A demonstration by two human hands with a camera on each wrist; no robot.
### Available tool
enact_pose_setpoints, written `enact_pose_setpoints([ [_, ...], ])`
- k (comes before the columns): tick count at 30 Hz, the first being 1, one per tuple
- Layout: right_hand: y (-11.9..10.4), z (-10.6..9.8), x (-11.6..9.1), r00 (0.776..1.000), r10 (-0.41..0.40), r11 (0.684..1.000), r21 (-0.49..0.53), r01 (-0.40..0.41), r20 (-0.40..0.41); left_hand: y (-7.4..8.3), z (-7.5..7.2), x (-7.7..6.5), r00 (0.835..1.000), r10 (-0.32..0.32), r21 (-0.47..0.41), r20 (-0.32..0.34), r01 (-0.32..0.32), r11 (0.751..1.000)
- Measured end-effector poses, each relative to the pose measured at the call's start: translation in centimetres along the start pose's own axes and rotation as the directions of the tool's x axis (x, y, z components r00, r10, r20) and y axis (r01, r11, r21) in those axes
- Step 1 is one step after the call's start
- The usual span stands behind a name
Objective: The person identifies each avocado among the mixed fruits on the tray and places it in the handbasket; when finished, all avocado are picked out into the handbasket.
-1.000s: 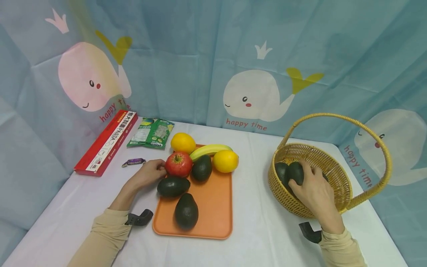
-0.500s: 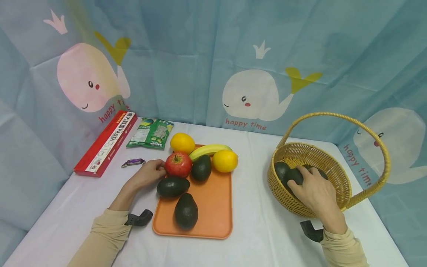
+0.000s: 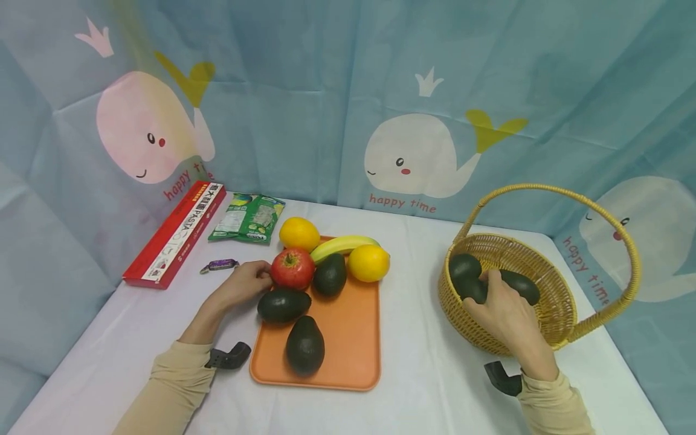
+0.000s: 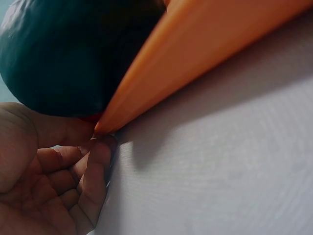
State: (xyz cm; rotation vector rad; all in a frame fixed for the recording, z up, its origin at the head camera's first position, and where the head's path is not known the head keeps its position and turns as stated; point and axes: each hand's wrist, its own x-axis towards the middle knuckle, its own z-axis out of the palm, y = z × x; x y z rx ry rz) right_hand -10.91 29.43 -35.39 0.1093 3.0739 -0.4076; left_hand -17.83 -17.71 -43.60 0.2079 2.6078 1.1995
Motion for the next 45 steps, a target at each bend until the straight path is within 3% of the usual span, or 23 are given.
enact_pose_setpoints([
  [22,0.8,0.4,0.3,0.987,-0.142,0.989,-0.046,0.139,-0.078,0.5,0.0,-0.3,1.0,0.012,0.0,-0.009,-0.012,1.0],
  [33,0.6,0.7,0.1,0.986,-0.13,0.991,-0.056,0.125,-0.108,0.3,0.1,-0.2,1.0,0.008,-0.001,-0.009,-0.008,1.0],
  [37,0.0,0.8,-0.2,0.98,-0.129,0.992,-0.037,0.124,-0.152,0.2,0.1,-0.1,1.0,0.018,0.003,-0.012,-0.018,1.0],
  [41,-1.5,1.6,-0.5,0.949,-0.175,0.983,0.009,0.184,-0.262,0.3,0.1,-0.2,1.0,0.026,0.005,-0.013,-0.026,1.0],
  [43,-2.6,2.4,-0.5,0.914,-0.226,0.969,0.021,0.248,-0.338,0.4,0.1,-0.3,1.0,0.027,0.008,-0.011,-0.027,1.0],
  [45,-3.7,3.4,-0.5,0.864,-0.292,0.946,0.011,0.325,-0.41,0.4,0.1,-0.3,1.0,0.027,0.009,-0.011,-0.027,1.0],
])
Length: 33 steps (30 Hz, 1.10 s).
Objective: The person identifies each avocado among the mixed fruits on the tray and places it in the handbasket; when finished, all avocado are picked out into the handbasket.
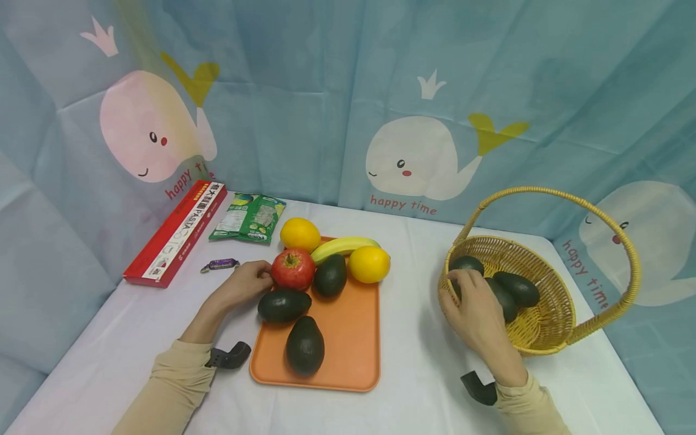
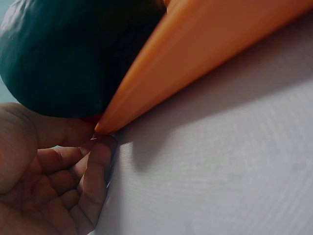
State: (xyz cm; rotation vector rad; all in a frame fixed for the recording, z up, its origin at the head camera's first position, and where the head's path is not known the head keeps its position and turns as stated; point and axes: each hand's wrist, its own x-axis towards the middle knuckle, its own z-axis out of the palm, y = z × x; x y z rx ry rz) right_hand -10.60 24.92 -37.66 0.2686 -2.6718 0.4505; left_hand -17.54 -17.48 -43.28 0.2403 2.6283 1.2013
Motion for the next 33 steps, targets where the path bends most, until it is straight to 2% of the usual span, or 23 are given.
enact_pose_setpoints([
  [3,-1.9,1.5,-0.2,0.991,-0.116,0.993,0.019,0.118,-0.069,0.0,0.0,0.0,1.0,0.003,0.002,0.003,-0.003,1.0],
  [7,-4.9,3.2,-0.6,0.969,-0.235,0.971,0.036,0.238,-0.075,0.0,-0.1,-0.1,1.0,-0.006,0.006,0.006,0.006,1.0],
  [14,-9.9,5.4,-1.7,0.917,-0.397,0.915,0.069,0.398,-0.022,-0.2,-0.1,0.0,1.0,-0.02,-0.004,0.009,0.02,1.0],
  [19,-12.8,6.2,-2.4,0.877,-0.474,0.878,0.117,0.465,0.073,-0.3,-0.2,0.0,1.0,-0.02,0.006,0.007,0.02,1.0],
  [23,-14.3,6.8,-2.8,0.833,-0.52,0.854,0.133,0.504,0.188,-0.4,-0.2,0.1,1.0,-0.013,0.008,0.003,0.013,1.0],
  [26,-15.1,7.1,-3.1,0.8,-0.546,0.836,0.096,0.541,0.247,-0.3,-0.1,0.1,1.0,-0.015,0.004,0.004,0.015,1.0],
  [33,-15.6,7.9,-3.7,0.748,-0.621,0.776,0.047,0.629,0.233,-0.1,-0.1,0.1,1.0,-0.019,-0.005,0.01,0.019,1.0],
])
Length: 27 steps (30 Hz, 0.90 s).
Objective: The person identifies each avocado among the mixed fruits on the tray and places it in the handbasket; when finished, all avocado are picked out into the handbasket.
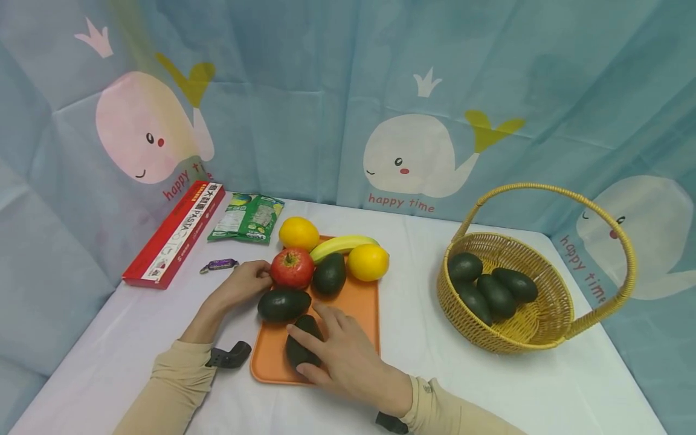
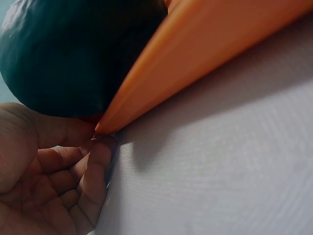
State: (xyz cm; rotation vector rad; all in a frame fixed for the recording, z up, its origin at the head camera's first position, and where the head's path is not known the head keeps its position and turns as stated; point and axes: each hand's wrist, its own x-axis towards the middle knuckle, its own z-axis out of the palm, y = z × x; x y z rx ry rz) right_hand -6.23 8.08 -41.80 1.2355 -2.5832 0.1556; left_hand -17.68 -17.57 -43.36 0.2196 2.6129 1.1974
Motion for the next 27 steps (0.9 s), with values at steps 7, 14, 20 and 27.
enact_pose_setpoints([
  [7,-0.1,0.1,-0.2,1.0,-0.002,0.999,0.038,0.002,-0.01,0.0,0.0,0.1,1.0,0.006,0.007,-0.016,-0.006,1.0],
  [14,-0.1,-0.1,-0.4,0.997,0.07,0.997,0.036,-0.07,0.011,0.0,0.0,0.0,1.0,0.018,0.003,-0.013,-0.018,1.0],
  [20,0.4,-0.4,-0.7,0.992,0.125,0.984,0.126,-0.128,0.031,0.0,0.1,-0.2,1.0,0.011,0.003,-0.014,-0.011,1.0],
  [27,3.8,-2.8,-1.6,0.961,0.245,0.945,0.253,-0.207,-0.129,-0.1,0.0,0.0,1.0,0.009,0.004,-0.012,-0.009,1.0],
])
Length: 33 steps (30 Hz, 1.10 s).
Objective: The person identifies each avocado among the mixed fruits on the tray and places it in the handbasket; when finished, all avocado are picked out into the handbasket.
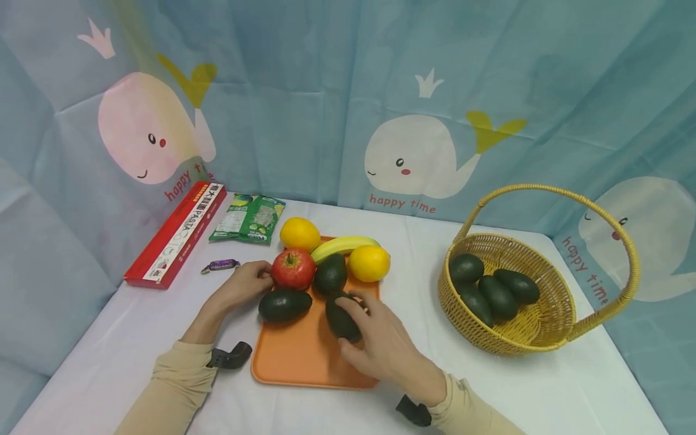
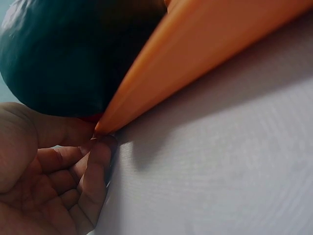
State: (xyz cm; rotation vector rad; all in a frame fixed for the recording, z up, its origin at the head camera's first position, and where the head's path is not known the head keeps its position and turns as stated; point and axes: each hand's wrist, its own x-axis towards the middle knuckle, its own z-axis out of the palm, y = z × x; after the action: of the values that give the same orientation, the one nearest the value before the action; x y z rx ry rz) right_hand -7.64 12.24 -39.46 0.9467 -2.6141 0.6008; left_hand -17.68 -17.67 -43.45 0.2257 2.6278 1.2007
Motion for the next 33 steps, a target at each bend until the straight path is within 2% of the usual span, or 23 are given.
enact_pose_setpoints([
  [4,2.3,-2.8,-0.1,0.992,0.042,0.999,-0.019,-0.045,-0.116,-0.1,0.0,0.1,1.0,0.003,-0.002,-0.001,-0.003,1.0],
  [7,4.0,-5.2,-0.5,0.978,0.111,0.992,-0.038,-0.12,-0.176,-0.1,0.0,0.1,1.0,-0.008,-0.001,0.001,0.008,1.0],
  [10,5.8,-7.5,-1.0,0.952,0.207,0.975,-0.026,-0.219,-0.226,0.0,0.0,0.1,1.0,-0.013,0.003,0.005,0.013,1.0],
  [13,7.4,-9.5,-1.7,0.913,0.324,0.942,-0.001,-0.335,-0.249,0.0,0.0,0.2,1.0,-0.018,0.002,0.008,0.018,1.0],
  [17,9.3,-11.1,-2.8,0.866,0.451,0.884,-0.025,-0.466,-0.214,0.1,0.0,0.2,1.0,-0.021,0.009,0.01,0.021,1.0],
  [22,11.0,-11.4,-4.2,0.833,0.54,0.829,-0.095,-0.552,-0.121,0.1,-0.1,0.2,1.0,-0.026,0.012,0.014,0.026,1.0],
  [29,12.4,-11.2,-4.8,0.794,0.606,0.786,-0.124,-0.606,-0.04,0.1,0.0,0.1,1.0,-0.018,0.003,0.012,0.018,1.0],
  [33,12.6,-11.1,-4.6,0.786,0.618,0.777,-0.132,-0.616,-0.025,0.1,0.0,0.1,1.0,-0.022,0.005,0.01,0.022,1.0],
])
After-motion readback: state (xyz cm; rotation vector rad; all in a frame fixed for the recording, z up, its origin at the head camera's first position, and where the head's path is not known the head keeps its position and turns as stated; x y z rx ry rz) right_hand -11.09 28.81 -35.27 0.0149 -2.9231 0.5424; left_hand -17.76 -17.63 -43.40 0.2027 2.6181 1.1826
